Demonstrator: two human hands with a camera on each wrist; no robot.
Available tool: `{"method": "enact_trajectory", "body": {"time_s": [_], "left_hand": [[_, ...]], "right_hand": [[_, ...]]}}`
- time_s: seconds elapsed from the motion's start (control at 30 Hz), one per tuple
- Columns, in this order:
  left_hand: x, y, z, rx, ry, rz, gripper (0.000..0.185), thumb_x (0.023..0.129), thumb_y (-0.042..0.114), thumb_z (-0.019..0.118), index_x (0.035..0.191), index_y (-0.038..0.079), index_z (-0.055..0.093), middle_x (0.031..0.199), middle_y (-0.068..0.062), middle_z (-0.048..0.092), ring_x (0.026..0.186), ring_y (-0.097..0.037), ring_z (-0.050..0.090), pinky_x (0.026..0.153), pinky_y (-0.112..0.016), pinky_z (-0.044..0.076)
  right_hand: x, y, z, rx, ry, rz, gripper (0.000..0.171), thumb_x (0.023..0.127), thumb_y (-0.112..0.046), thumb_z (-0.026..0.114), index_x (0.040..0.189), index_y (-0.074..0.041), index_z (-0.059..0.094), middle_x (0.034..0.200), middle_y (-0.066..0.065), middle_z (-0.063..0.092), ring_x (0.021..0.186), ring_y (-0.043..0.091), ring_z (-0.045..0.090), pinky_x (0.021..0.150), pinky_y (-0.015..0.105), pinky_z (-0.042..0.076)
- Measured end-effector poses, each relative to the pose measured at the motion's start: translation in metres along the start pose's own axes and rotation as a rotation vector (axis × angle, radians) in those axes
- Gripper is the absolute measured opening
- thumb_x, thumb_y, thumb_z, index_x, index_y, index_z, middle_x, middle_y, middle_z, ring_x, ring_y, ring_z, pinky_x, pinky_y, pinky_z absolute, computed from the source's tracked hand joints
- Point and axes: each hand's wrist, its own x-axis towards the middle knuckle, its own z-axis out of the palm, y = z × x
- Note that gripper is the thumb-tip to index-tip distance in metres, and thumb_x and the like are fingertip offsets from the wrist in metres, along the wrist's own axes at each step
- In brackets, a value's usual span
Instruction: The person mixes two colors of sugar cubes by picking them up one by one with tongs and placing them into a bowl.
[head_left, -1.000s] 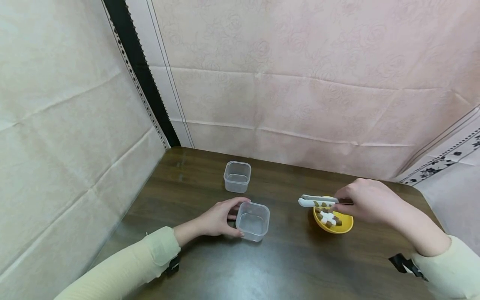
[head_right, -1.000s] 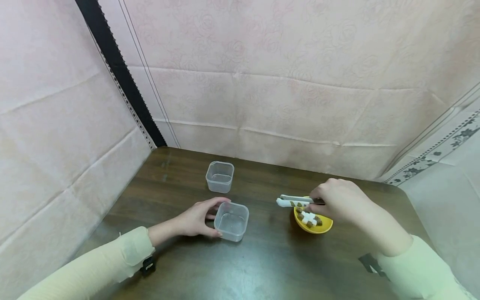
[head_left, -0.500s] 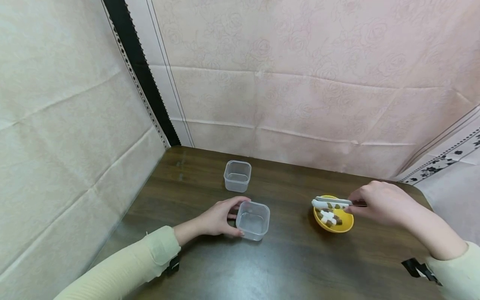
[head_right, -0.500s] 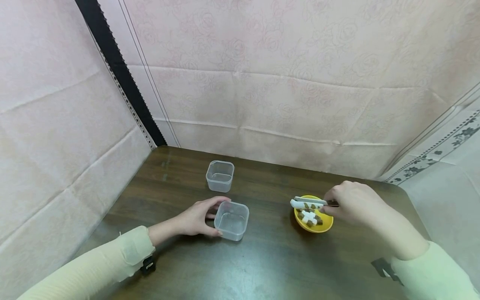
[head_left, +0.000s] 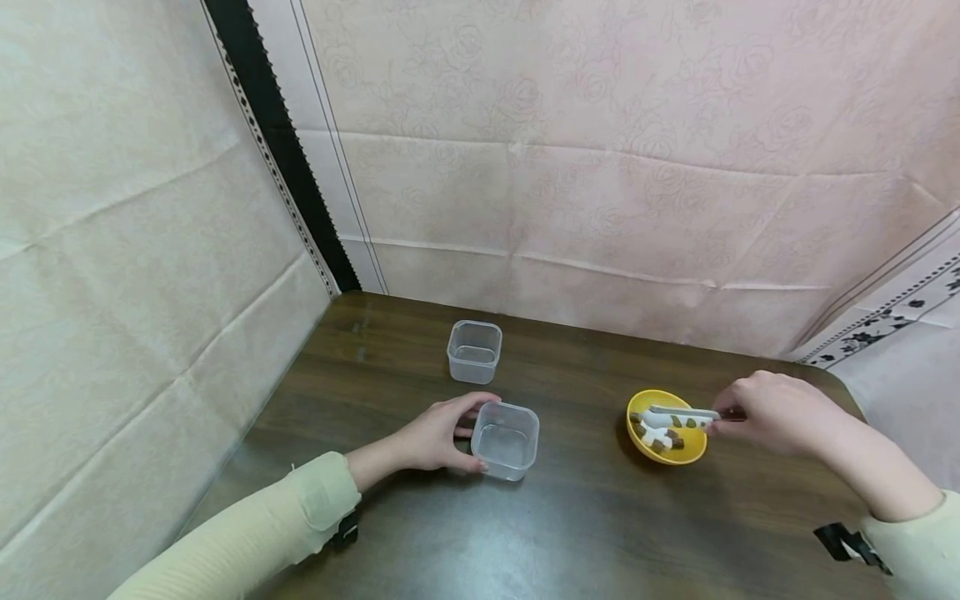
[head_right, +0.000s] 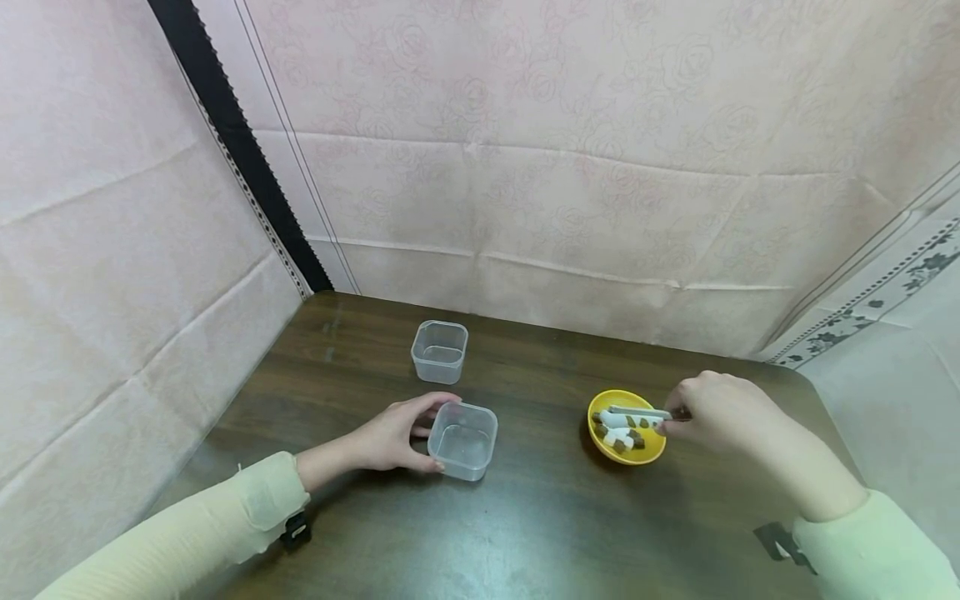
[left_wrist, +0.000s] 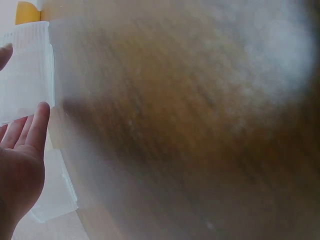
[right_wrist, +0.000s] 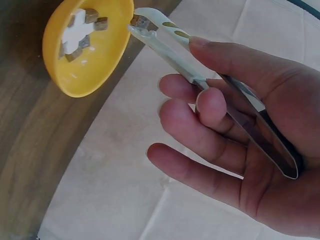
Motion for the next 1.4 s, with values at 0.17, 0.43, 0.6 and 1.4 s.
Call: {"method": "enact_trajectory", "body": {"time_s": [0.17, 0.43, 0.6, 1.4], "left_hand": [[0.0, 0.0, 0.0, 0.006, -0.002, -0.009, 0.09, 0.081, 0.005, 0.094, 0.157, 0.01, 0.045, 0.15, -0.012, 0.056, 0.136, -0.03, 0.061, 0.101, -0.028, 0.059], [-0.001, 0.001, 0.0, 0.005, -0.002, -0.009, 0.09, 0.081, 0.006, 0.094, 0.157, 0.008, 0.045, 0.15, -0.013, 0.056, 0.136, -0.031, 0.06, 0.102, -0.03, 0.059], [0.0, 0.001, 0.0, 0.0, -0.001, -0.005, 0.089, 0.081, 0.006, 0.094, 0.156, 0.011, 0.046, 0.15, -0.013, 0.056, 0.136, -0.032, 0.06, 0.102, -0.031, 0.059], [0.0, 0.001, 0.0, -0.009, -0.005, 0.004, 0.089, 0.081, 0.004, 0.093, 0.156, 0.011, 0.046, 0.15, -0.016, 0.056, 0.137, -0.032, 0.06, 0.102, -0.03, 0.059]], "right_hand": [[-0.001, 0.004, 0.009, 0.036, -0.035, 0.012, 0.031, 0.09, -0.032, 0.085, 0.07, -0.032, 0.063, 0.061, -0.019, 0.04, 0.056, 0.0, 0.029, 0.051, 0.023, 0.021], [0.001, 0.006, 0.018, 0.087, -0.086, 0.014, 0.028, 0.092, -0.03, 0.084, 0.071, -0.031, 0.066, 0.06, -0.018, 0.042, 0.054, 0.0, 0.032, 0.05, 0.021, 0.022], [0.003, 0.008, 0.021, 0.113, -0.109, 0.014, 0.028, 0.093, -0.03, 0.084, 0.071, -0.031, 0.066, 0.059, -0.018, 0.044, 0.052, 0.0, 0.035, 0.047, 0.02, 0.025], [0.0, 0.015, 0.019, 0.066, -0.034, 0.077, 0.022, 0.093, -0.038, 0.081, 0.076, -0.031, 0.069, 0.063, -0.018, 0.046, 0.058, 0.003, 0.037, 0.052, 0.025, 0.028]]}}
